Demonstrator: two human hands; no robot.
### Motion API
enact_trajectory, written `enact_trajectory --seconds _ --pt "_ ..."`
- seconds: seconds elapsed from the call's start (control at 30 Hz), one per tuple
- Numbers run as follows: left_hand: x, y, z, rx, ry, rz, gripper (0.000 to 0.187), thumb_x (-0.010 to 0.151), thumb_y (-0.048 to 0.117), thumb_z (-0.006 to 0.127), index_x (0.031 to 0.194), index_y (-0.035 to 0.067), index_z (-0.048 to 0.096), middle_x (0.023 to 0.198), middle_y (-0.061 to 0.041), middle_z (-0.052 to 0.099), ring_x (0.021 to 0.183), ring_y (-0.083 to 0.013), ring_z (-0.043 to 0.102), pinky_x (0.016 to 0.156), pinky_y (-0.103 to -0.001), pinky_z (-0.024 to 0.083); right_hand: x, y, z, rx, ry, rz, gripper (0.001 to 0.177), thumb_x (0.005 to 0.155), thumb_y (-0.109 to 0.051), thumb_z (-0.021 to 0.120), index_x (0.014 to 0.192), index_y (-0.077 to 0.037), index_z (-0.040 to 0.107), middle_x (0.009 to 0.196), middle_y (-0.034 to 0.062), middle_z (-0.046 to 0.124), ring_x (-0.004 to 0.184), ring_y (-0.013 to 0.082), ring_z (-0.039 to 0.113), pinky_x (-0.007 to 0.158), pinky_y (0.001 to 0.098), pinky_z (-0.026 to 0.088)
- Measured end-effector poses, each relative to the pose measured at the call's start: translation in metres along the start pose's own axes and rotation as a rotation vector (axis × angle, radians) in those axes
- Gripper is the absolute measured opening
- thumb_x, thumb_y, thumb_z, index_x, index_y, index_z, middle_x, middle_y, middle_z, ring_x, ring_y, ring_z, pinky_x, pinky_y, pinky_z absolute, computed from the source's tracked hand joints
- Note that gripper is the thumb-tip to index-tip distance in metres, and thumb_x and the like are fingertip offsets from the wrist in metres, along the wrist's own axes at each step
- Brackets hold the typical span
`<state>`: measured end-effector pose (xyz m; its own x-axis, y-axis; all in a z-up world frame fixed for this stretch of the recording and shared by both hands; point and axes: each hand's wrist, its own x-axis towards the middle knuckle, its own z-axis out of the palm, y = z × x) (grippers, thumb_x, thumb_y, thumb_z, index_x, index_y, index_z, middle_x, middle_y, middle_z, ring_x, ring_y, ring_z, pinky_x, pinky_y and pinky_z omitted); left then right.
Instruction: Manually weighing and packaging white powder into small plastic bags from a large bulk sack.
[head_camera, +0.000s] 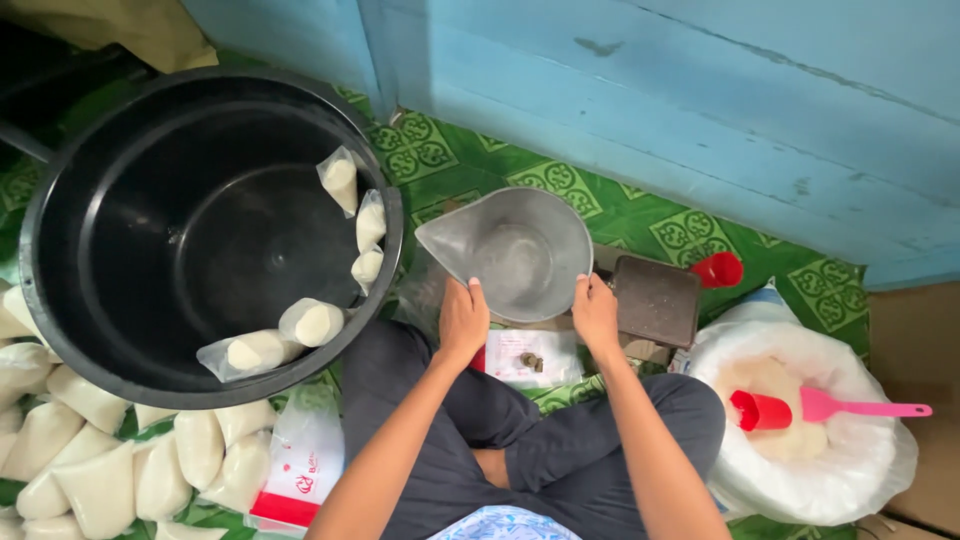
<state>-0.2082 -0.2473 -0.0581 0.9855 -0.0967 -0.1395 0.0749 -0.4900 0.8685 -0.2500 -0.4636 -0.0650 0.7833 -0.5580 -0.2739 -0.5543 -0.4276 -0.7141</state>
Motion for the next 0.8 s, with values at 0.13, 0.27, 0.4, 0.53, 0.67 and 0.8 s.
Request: enact_trajectory --seconds 0.13,0.27,0.4,0.53,0.67,0.8 --pt "-0.002 0.014 -0.012 0.041 -0.049 -0.030 0.036 0.104 0.026 0.028 0.111 -0.002 0.049 0.103 -0.028 0.059 0.103 -0.0456 0.059 0.093 -0.050 0.045 0.009 0.020 0.012 -0.013 0.046 -0.033 0.043 0.103 -0.032 0.042 0.104 0.003 0.068 0.085 0.0224 0.070 0.082 0.0354 0.071 0.067 0.0461 0.057" --pt "0.003 0.010 -0.011 0.031 -0.068 -0.028 0.036 0.104 0.024 0.029 0.116 -0.005 0.048 0.107 -0.030 0.059 0.108 -0.0461 0.058 0.095 -0.049 0.045 0.001 0.006 0.010 -0.014 0.059 -0.003 0.041 0.102 -0.032 0.043 0.098 0.001 0.068 0.079 0.0214 0.070 0.084 0.0385 0.070 0.073 0.0517 0.053" --pt "0.011 0.010 -0.009 0.030 -0.054 -0.023 0.037 0.103 0.019 0.030 0.125 -0.006 0.045 0.118 -0.030 0.057 0.114 -0.0430 0.057 0.100 -0.048 0.043 -0.007 -0.003 0.006 -0.050 0.012 0.028 0.041 0.100 -0.034 0.040 0.095 -0.002 0.067 0.071 0.0179 0.070 0.085 0.0362 0.071 0.076 0.0509 0.051" --pt "0.007 0.017 -0.018 0.025 -0.091 -0.028 0.041 0.105 0.023 0.028 0.123 -0.008 0.047 0.118 -0.033 0.057 0.115 -0.0444 0.055 0.102 -0.050 0.041 -0.009 -0.004 0.007 -0.036 0.010 0.028 0.042 0.100 -0.033 0.040 0.098 0.000 0.066 0.072 0.0208 0.070 0.082 0.0365 0.071 0.076 0.0506 0.053" --pt "-0.001 0.027 -0.029 0.016 -0.159 -0.052 0.053 0.105 0.035 0.031 0.132 -0.010 0.041 0.131 -0.038 0.048 0.127 -0.0468 0.047 0.109 -0.052 0.034 -0.006 0.022 0.007 0.177 -0.060 0.030 0.049 0.103 -0.042 0.039 0.110 -0.001 0.065 0.071 0.0173 0.070 0.070 0.0299 0.068 0.068 0.0439 0.052" --pt "-0.019 0.065 -0.058 0.003 -0.214 -0.109 0.074 0.104 0.049 0.030 0.141 -0.016 0.029 0.144 -0.042 0.034 0.138 -0.0498 0.034 0.116 -0.054 0.024 -0.030 0.025 -0.026 0.363 0.088 -0.057 0.042 0.106 -0.030 0.038 0.128 -0.001 0.060 0.071 0.0155 0.064 0.058 0.0231 0.059 0.060 0.0344 0.049"
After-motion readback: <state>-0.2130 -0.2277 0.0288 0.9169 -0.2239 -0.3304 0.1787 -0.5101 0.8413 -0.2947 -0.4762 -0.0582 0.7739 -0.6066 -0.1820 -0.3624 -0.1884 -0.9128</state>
